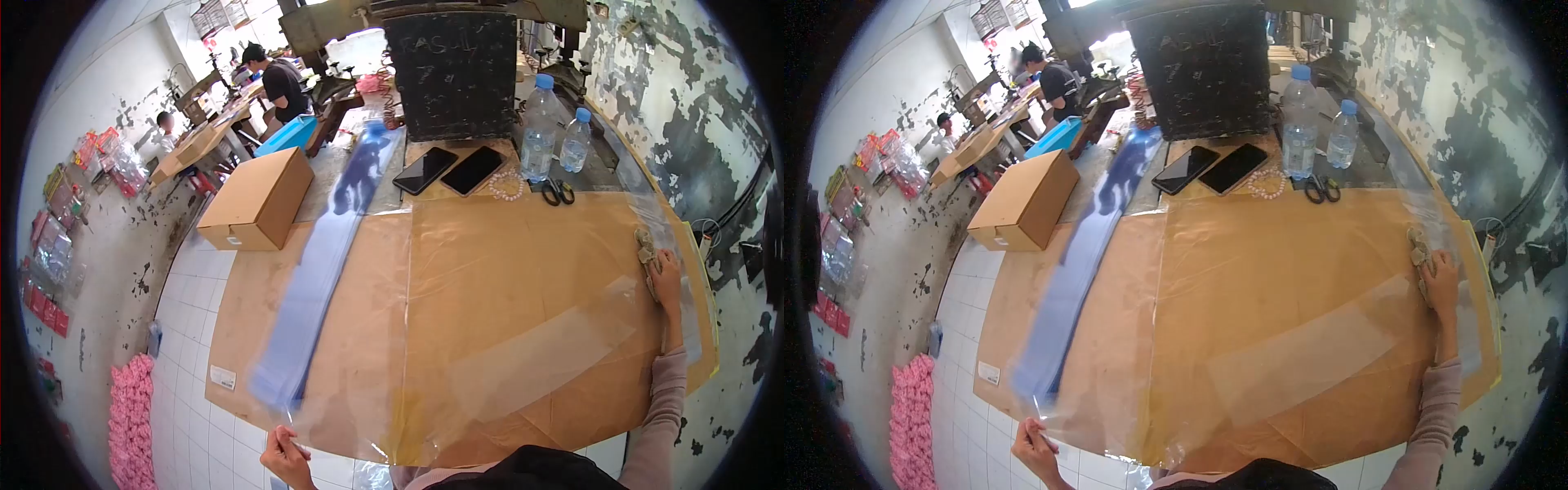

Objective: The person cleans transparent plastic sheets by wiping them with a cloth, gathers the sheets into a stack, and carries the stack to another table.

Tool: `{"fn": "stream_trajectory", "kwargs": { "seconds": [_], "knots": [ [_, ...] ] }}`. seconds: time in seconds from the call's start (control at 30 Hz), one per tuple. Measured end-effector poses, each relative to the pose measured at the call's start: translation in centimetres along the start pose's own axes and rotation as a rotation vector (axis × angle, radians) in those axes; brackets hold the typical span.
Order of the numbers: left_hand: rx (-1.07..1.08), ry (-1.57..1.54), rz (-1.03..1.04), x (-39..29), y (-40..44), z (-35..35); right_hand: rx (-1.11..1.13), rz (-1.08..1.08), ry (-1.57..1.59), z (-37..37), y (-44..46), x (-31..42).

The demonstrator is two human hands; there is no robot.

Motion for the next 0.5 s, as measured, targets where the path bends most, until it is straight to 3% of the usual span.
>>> {"fn": "stream_trajectory", "kwargs": {
  "seconds": [0.07, 0.17, 0.23, 0.33, 0.43, 0.5],
  "knots": [
    [0.057, 0.016, 0.081, -0.1, 0.4, 0.0, 0.094, -0.107, 0.056, -0.8, 0.4, 0.8],
    [0.315, -0.199, 0.055, -1.8, 1.3, 1.4, 0.250, -0.344, 0.106, -1.6, 1.0, 1.1],
    [0.416, -0.268, -0.074, -1.4, 1.6, 2.3, 0.343, -0.463, 0.123, -1.6, 1.1, 1.1],
    [0.595, -0.261, -0.248, -3.1, 1.4, 4.5, 0.573, -0.352, 0.214, -2.2, 1.0, 3.2],
    [0.655, -0.303, -0.163, -2.5, 1.5, 4.6, 0.714, -0.396, 0.250, -0.5, 0.9, 2.4],
    [0.563, -0.341, -0.115, -2.9, 2.1, 3.3, 0.737, -0.382, 0.281, 0.4, 0.8, 1.9]
  ]
}}
Point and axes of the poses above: each hand's wrist, its own y-axis towards the middle knuckle, its own z-axis out of the palm, x = y × z, the point moved 7 cm from there along y, towards the middle knuckle, and after that the axes turned 14 degrees about -y, right-handed, at the moved point
